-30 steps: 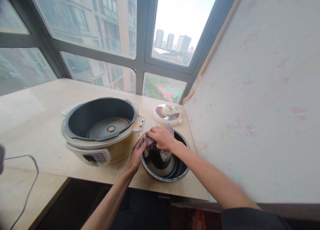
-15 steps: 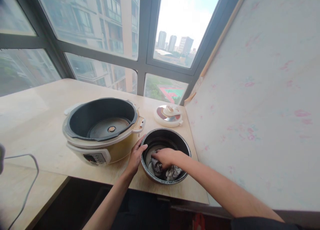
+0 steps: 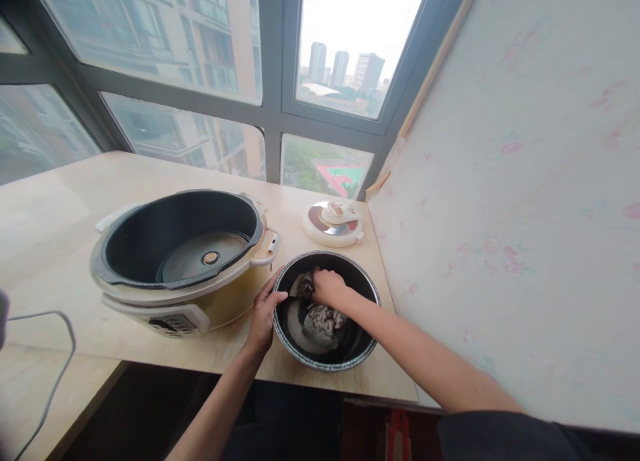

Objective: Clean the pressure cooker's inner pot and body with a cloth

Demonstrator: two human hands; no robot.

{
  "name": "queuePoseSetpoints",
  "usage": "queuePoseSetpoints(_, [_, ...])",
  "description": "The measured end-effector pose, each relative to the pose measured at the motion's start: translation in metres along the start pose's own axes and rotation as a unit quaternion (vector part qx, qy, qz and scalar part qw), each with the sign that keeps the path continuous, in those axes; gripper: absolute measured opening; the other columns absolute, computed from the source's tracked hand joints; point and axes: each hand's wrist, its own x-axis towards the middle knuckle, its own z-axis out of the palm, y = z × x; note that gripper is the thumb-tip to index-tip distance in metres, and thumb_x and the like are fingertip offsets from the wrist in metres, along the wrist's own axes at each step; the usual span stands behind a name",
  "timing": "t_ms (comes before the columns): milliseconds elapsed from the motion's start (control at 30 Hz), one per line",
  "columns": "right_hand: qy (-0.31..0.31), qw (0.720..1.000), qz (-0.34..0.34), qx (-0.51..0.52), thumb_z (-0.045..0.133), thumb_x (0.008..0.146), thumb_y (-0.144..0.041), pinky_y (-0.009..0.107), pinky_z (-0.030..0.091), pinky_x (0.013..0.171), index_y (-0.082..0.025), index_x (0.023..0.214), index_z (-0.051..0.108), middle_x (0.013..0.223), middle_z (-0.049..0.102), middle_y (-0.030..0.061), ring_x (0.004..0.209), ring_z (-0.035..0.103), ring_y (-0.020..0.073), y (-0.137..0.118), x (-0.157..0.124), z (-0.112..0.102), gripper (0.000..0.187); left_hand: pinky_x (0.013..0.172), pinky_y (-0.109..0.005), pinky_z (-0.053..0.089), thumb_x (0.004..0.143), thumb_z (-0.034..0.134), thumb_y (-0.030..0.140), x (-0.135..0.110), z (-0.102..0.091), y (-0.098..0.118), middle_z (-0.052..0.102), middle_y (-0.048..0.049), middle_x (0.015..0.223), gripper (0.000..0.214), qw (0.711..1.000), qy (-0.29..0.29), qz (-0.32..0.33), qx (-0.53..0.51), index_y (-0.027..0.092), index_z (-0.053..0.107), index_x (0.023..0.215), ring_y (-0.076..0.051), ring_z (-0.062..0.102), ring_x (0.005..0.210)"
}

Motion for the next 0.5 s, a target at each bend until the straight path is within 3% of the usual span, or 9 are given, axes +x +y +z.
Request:
queuePoseSetpoints(133, [-0.017,0.998,-0.038,0.043,0.065,0.091,-0.030,0.038,0.057,0.083,-0.011,0.133,0.059,0.120,0.075,0.0221,0.107,0.075,0.0360,-0.018,-0.003,-0.001,0.046,0.118,-0.042,0.041,0.062,0.064,0.024,-0.001,0.004,-0.001,0.075,-0.0072,0.129,0.057,0.999,0.030,0.002,-0.013,0.020,0.078,0.118,-0.032,0.062,0.131])
queuePoseSetpoints(267, [-0.078,0.988,-0.107,0.078,0.080,0.077,-0.034,0.031,0.055,0.079,-0.020,0.125,0.066,0.117,0.077,0.0127,0.104,0.075,0.0323,-0.031,-0.008,0.001,0.053,0.108,-0.039,0.047,0.060,0.059,0.021,0.000,0.006,0.003,0.079,-0.0075,0.115,0.055,0.998,0.045,0.010,0.042,0.018,0.079,0.111,-0.030,0.067,0.119])
queuePoseSetpoints(500, [-0.176,0.965,-0.158,0.112,0.081,0.070,-0.034,0.031,0.054,0.076,-0.017,0.126,0.068,0.116,0.077,0.0134,0.105,0.074,0.0338,-0.025,-0.023,0.000,0.061,0.087,-0.031,0.053,0.062,0.056,0.022,-0.004,0.009,0.011,0.079,-0.0041,0.095,0.054,0.989,0.092,0.010,0.118,0.017,0.082,0.109,-0.024,0.069,0.095])
